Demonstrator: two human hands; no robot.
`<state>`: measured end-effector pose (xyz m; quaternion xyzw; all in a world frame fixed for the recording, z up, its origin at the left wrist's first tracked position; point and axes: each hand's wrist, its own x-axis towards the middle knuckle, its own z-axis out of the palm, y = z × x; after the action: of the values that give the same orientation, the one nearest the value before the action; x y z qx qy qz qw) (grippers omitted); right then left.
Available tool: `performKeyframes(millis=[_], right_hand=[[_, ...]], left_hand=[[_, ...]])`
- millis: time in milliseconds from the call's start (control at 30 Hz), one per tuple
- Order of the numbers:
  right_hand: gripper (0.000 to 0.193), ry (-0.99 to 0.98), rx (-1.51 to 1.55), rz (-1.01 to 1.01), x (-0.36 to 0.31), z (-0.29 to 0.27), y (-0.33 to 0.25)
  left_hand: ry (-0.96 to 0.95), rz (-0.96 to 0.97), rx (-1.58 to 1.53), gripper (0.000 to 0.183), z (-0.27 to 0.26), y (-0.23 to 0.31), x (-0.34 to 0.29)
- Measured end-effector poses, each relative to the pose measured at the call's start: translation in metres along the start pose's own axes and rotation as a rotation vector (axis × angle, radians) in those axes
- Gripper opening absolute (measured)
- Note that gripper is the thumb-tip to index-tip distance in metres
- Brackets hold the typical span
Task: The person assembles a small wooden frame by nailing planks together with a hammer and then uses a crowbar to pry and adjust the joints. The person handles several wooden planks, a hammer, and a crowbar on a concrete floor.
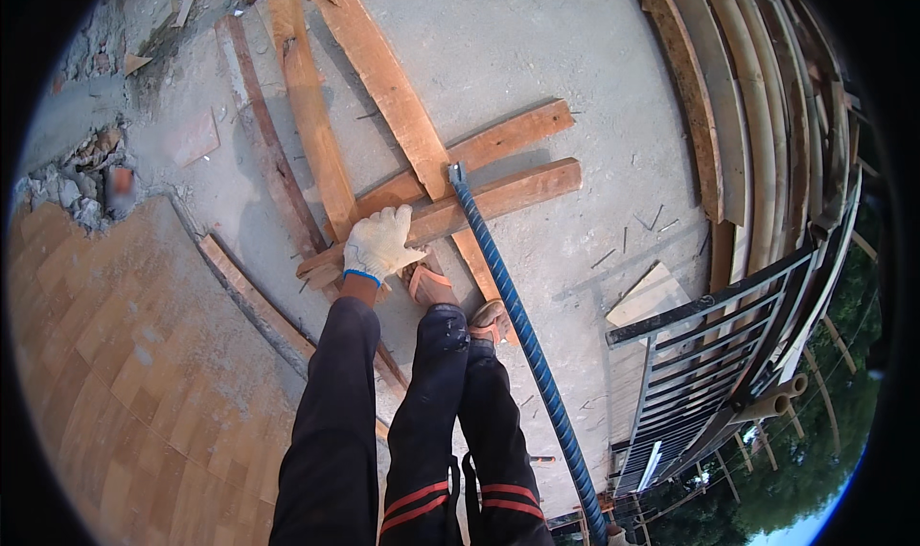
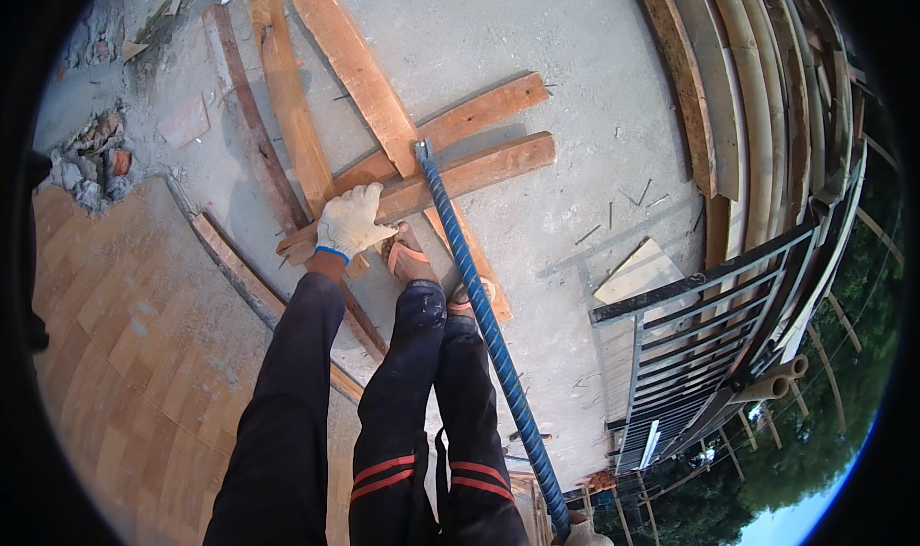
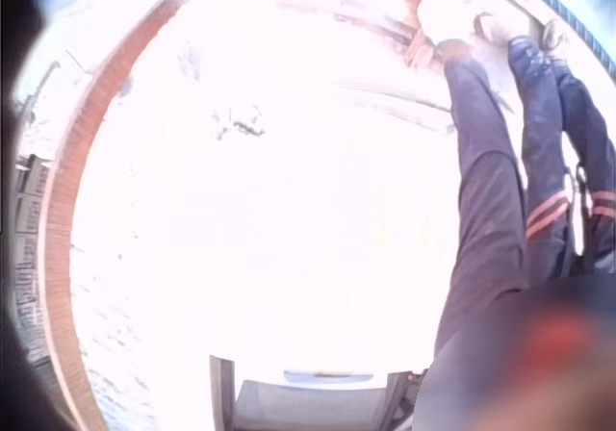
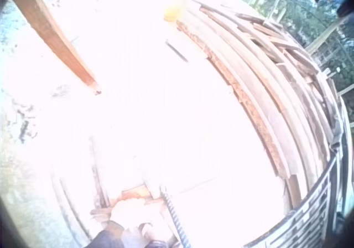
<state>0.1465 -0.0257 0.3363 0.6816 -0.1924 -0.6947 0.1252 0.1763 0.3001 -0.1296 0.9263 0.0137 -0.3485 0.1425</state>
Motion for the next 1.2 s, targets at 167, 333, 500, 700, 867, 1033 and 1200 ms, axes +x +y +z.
performKeyframes(millis=[167,333,500,700,867,1033,1200], right_hand=[[0.048,0.008,0.069,0.020,0.003,0.010,0.000],[0.048,0.073,0.113,-0.155,0.008,0.011,0.011],[0.048,-0.027,0.092,-0.046,0.016,0.009,0.015],[0.039,0.046,0.079,-0.068,0.016,-0.003,0.014],[0.034,0.014,-0.008,-0.090,0.017,-0.004,0.017],[0.032,0.092,-0.005,-0.234,0.015,-0.002,0.025],[0.030,0.556,-0.099,-0.545,0.012,0.015,0.034]], left_hand=[[-0.032,0.002,0.000,0.082,-0.004,0.001,-0.002],[0.077,0.022,0.011,0.067,0.002,0.001,-0.003],[0.014,0.020,-0.016,0.073,-0.005,0.002,-0.006],[-0.019,-0.011,-0.029,0.072,-0.007,0.004,-0.004],[0.053,0.031,0.035,0.071,-0.001,0.002,-0.003],[0.003,-0.094,0.121,0.080,-0.014,0.020,-0.006],[0.136,-0.240,0.305,0.084,-0.037,0.065,-0.034]])
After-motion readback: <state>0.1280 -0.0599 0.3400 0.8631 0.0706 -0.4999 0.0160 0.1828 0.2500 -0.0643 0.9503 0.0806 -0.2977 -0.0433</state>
